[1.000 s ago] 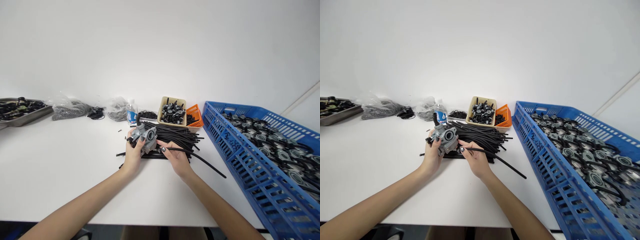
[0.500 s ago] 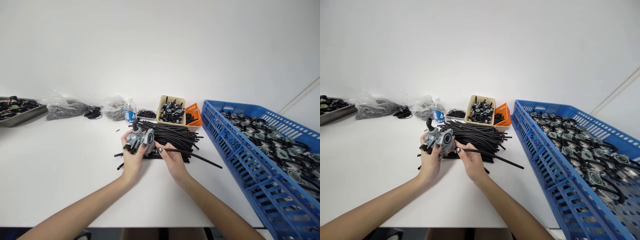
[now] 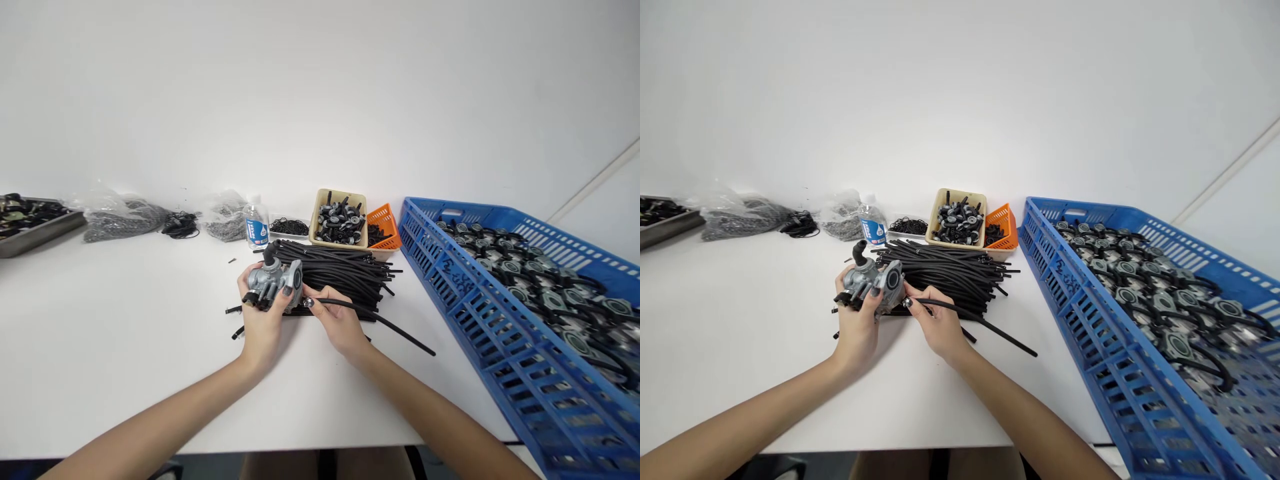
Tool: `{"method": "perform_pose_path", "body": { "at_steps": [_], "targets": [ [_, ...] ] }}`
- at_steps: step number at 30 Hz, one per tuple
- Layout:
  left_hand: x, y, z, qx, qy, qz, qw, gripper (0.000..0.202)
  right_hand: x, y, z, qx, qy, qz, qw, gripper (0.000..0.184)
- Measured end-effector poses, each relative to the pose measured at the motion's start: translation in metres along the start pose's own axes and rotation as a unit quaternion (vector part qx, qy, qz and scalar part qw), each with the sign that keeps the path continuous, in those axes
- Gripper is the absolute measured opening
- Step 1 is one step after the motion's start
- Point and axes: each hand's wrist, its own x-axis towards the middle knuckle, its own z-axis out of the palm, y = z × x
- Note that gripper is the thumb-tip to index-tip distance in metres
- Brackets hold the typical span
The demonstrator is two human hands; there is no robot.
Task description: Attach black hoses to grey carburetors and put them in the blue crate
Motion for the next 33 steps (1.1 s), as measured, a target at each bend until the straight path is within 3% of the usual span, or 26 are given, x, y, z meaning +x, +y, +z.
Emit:
{"method": "perform_pose_path", "body": {
  "at_steps": [5, 8, 11, 16, 26, 30, 33],
  "targets": [
    [0.007, 0.0, -0.001, 0.0, -0.034, -0.007, 0.999, 0.06, 0.005, 0.004, -0.005, -0.002, 0.013, -0.026, 1.0, 0.029],
    [0.012, 0.0, -0.002, 0.006, -0.055, -0.016, 0.998, 0.055, 0.007, 0.003, -0.007, -0.008, 0.053, -0.019, 0.998, 0.025],
    [0.016, 0.0, -0.002, 0.021, -0.079, -0.013, 0.997, 0.052, 0.007, 0.001, -0.007, -0.003, 0.115, -0.004, 0.993, 0.038],
    [0.018, -0.001, 0.0, 0.017, -0.106, -0.02, 0.994, 0.051, 0.004, 0.001, -0.007, -0.066, 0.184, -0.076, 0.978, 0.065],
    [0.022, -0.003, -0.001, -0.034, -0.149, -0.081, 0.985, 0.055, -0.001, -0.008, -0.016, -0.201, 0.069, -0.13, 0.969, 0.053],
    [0.021, 0.01, 0.008, -0.09, -0.153, -0.152, 0.972, 0.059, -0.002, -0.008, -0.017, -0.184, 0.029, -0.14, 0.973, 0.054],
    [0.019, 0.017, 0.014, -0.111, -0.144, -0.208, 0.961, 0.061, -0.001, -0.004, -0.018, -0.129, 0.007, -0.135, 0.982, 0.069]
  ]
}}
